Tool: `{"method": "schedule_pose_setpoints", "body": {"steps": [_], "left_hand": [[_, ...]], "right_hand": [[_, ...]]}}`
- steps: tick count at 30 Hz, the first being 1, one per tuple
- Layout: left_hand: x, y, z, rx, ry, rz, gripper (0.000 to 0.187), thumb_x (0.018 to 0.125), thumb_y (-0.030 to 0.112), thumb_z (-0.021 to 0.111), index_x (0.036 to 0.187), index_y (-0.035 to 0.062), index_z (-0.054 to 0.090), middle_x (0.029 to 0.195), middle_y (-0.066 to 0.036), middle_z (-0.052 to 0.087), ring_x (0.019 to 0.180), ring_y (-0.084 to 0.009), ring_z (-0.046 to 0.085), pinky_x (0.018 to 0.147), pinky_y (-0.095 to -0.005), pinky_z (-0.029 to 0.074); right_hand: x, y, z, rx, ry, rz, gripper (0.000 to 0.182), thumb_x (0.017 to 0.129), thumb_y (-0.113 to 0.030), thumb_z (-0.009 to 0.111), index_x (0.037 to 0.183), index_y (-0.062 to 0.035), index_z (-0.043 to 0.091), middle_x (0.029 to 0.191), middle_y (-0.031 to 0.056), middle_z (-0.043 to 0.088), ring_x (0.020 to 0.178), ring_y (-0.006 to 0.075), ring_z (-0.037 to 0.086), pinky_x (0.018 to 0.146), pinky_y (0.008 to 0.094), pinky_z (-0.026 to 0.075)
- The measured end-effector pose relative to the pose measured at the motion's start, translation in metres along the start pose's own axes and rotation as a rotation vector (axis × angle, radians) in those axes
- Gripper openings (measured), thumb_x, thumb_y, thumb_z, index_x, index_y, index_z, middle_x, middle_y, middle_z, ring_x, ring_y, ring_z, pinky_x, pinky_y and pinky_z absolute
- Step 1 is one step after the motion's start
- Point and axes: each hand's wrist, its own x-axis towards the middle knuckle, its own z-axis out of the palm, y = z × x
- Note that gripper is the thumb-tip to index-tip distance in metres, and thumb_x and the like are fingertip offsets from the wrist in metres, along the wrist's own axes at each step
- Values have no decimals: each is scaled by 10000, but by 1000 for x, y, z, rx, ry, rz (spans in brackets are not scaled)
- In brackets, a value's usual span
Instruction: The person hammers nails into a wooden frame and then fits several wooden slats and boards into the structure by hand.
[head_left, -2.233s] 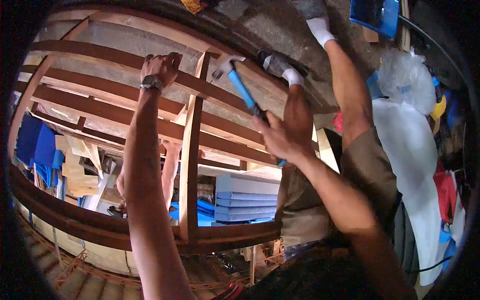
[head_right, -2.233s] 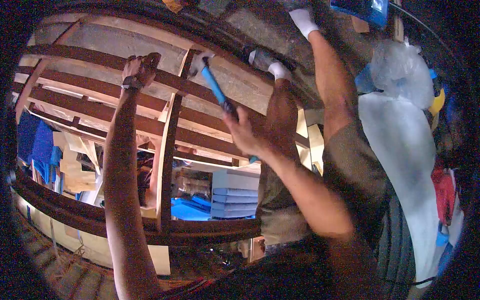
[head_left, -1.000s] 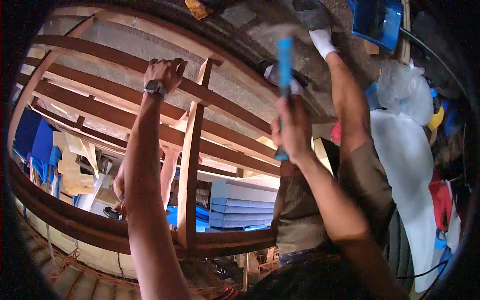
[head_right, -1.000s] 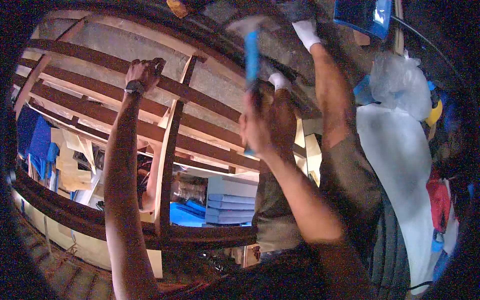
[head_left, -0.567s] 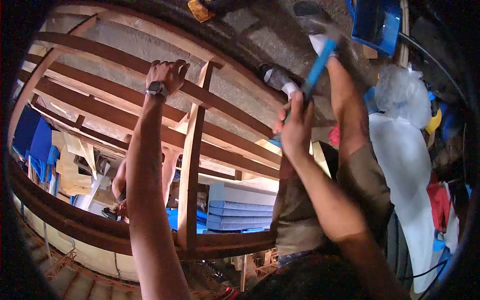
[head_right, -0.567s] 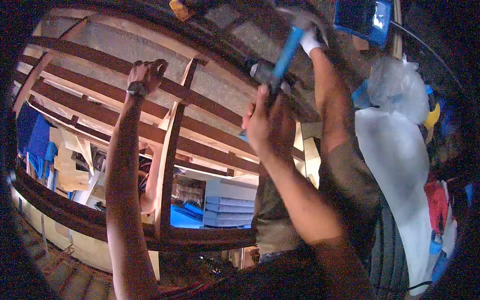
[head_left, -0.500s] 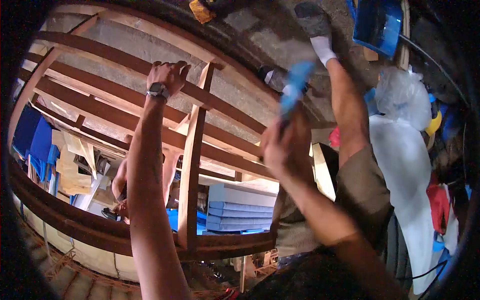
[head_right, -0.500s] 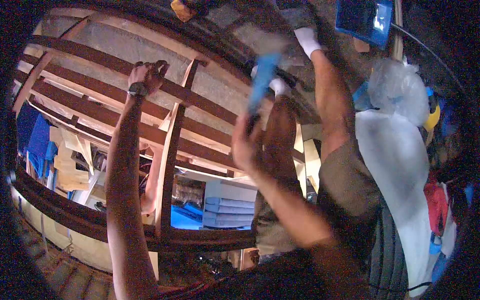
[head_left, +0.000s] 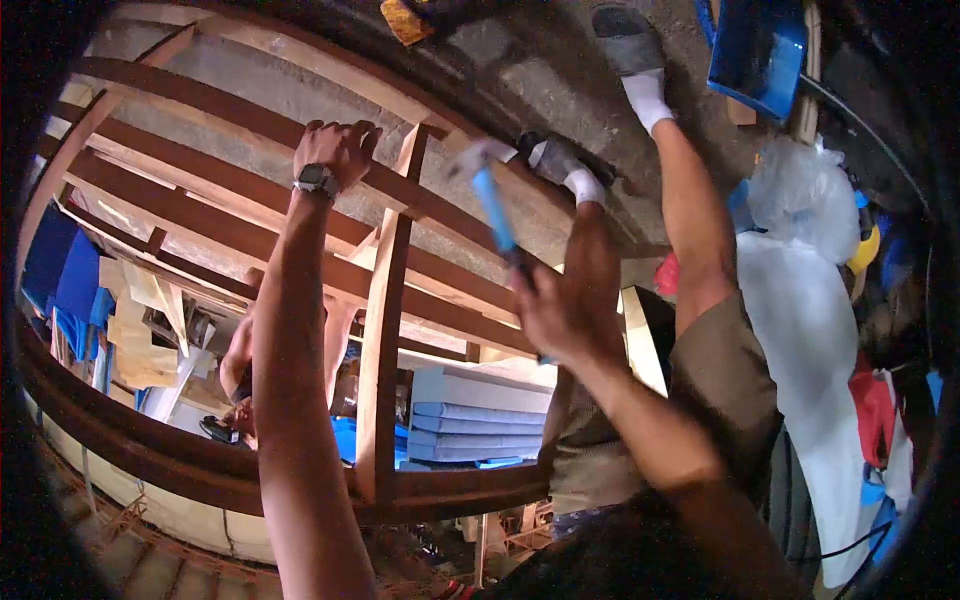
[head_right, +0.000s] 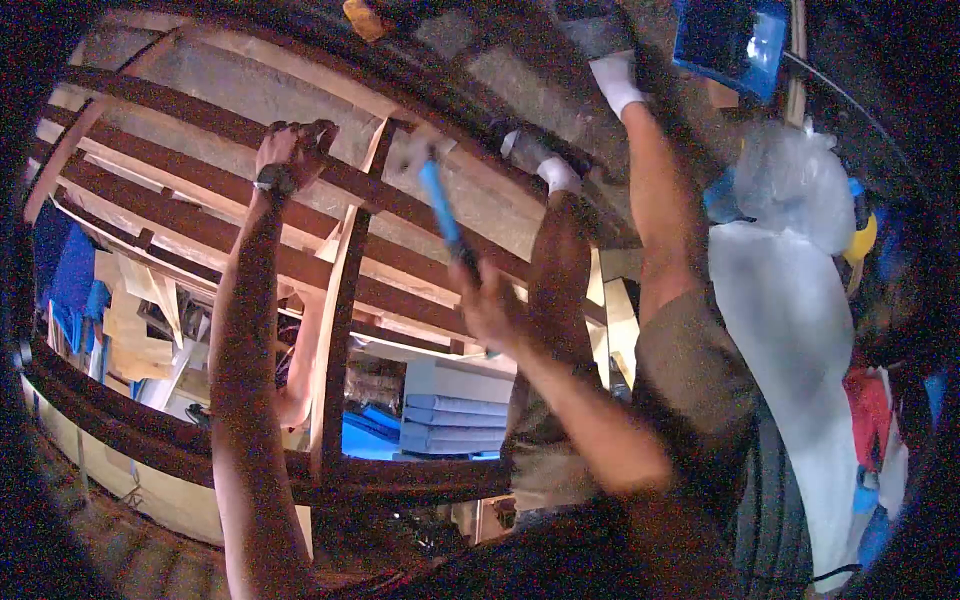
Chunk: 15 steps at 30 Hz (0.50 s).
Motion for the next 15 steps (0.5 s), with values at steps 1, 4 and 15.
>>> {"method": "schedule_pose_setpoints", "body": {"steps": [1, 4, 15], "left_hand": [[1, -3, 3, -12, -4, 5, 335, 914, 390, 412, 1011, 176, 651, 859, -131, 673, 826, -280, 640, 860, -415, 429], [5, -4, 3, -24, 2, 3, 337, 909, 393, 418, 997, 171, 657, 853, -131, 673, 826, -277, 639, 861, -403, 426], [-1, 1, -4, -30, -27, -12, 321, 898, 401, 439, 1014, 189, 650, 831, -114, 676, 810, -273, 641, 849, -396, 424]], "right_hand": [[7, 12, -5, 30, -268, 65, 380, 920, -395, 469, 1039, -36, 510, 720, 76, 544, 613, 155, 567, 478, 277, 448], [30, 8, -13, 884, 104, -6, 332, 964, -424, 374, 904, -115, 479, 546, -26, 416, 359, 89, 367, 332, 229, 297], [36, 11, -15, 846, 81, 34, 330, 912, -416, 496, 862, -94, 444, 580, -17, 408, 377, 68, 397, 320, 232, 315]]}}
